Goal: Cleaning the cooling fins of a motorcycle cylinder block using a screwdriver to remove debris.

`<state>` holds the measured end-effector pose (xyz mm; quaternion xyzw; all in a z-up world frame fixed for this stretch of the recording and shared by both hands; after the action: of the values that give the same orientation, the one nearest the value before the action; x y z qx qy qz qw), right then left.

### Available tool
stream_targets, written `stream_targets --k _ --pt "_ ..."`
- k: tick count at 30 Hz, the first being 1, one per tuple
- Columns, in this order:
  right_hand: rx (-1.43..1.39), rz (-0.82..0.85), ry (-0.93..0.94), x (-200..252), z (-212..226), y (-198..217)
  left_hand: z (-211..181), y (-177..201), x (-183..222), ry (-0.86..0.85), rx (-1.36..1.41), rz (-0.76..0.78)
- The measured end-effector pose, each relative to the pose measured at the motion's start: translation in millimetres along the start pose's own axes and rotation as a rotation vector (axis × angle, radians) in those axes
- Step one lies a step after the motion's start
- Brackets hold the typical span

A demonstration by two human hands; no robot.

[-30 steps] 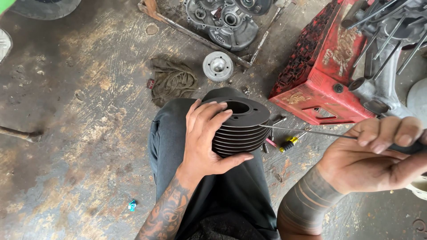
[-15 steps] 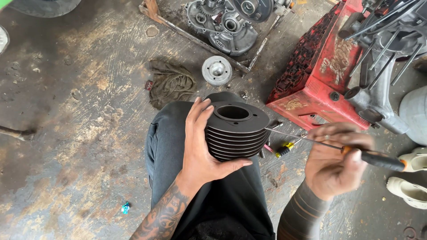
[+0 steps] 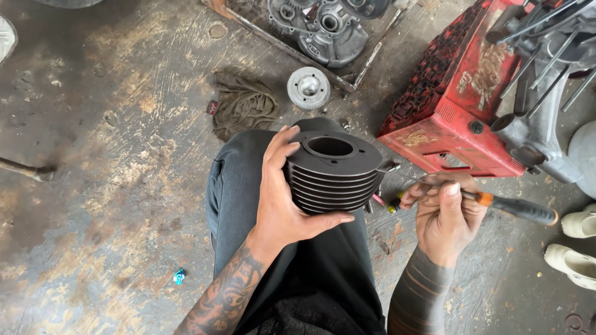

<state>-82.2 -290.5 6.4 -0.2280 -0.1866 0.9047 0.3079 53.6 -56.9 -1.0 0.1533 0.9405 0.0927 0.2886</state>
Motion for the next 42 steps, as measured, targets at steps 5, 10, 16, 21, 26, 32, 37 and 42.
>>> stream_targets --k 5,10,16,21,26,32,37,42 --pt "-0.072 -0.058 -0.092 -14.0 -13.1 4.8 -1.5 -0.7 -0.1 -0.006 -0.008 0.002" --pt "-0.056 -0.063 -0.101 -14.5 -16.1 1.7 -0.4 0.0 -0.2 0.002 -0.011 -0.008" --pt "0.0 -0.048 -0.045 -5.6 -7.6 -5.6 -0.7 -2.7 -0.7 0.003 -0.019 -0.007" --pt "-0.025 0.105 -0.115 -11.9 -2.2 -8.0 -3.2 -3.9 -0.3 -0.007 -0.041 0.001" --pt "-0.02 0.129 -0.008 -9.2 2.4 -3.7 -5.3 -4.4 2.0 -0.013 -0.055 0.006" --pt "0.05 0.023 0.171 -1.0 14.4 27.0 -8.4 -3.4 0.9 -0.033 -0.06 0.013" --pt "0.16 0.153 0.21 4.4 20.3 1.4 -4.3 -6.5 2.2 -0.037 -0.07 0.015" --pt "0.127 0.33 0.117 4.6 14.8 -21.3 -5.5 -5.1 2.5 -0.041 -0.083 0.017"
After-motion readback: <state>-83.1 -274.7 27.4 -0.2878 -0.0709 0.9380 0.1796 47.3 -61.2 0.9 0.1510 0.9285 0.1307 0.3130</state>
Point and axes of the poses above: each hand's wrist, its own x-axis away from the middle knuckle, its own y-axis out of the back of the hand, z = x × y, the point moved 7 cm from there along -x, towards the middle knuckle, and after that the axes turned 12 degrees about -x, right-handed, at the moved point
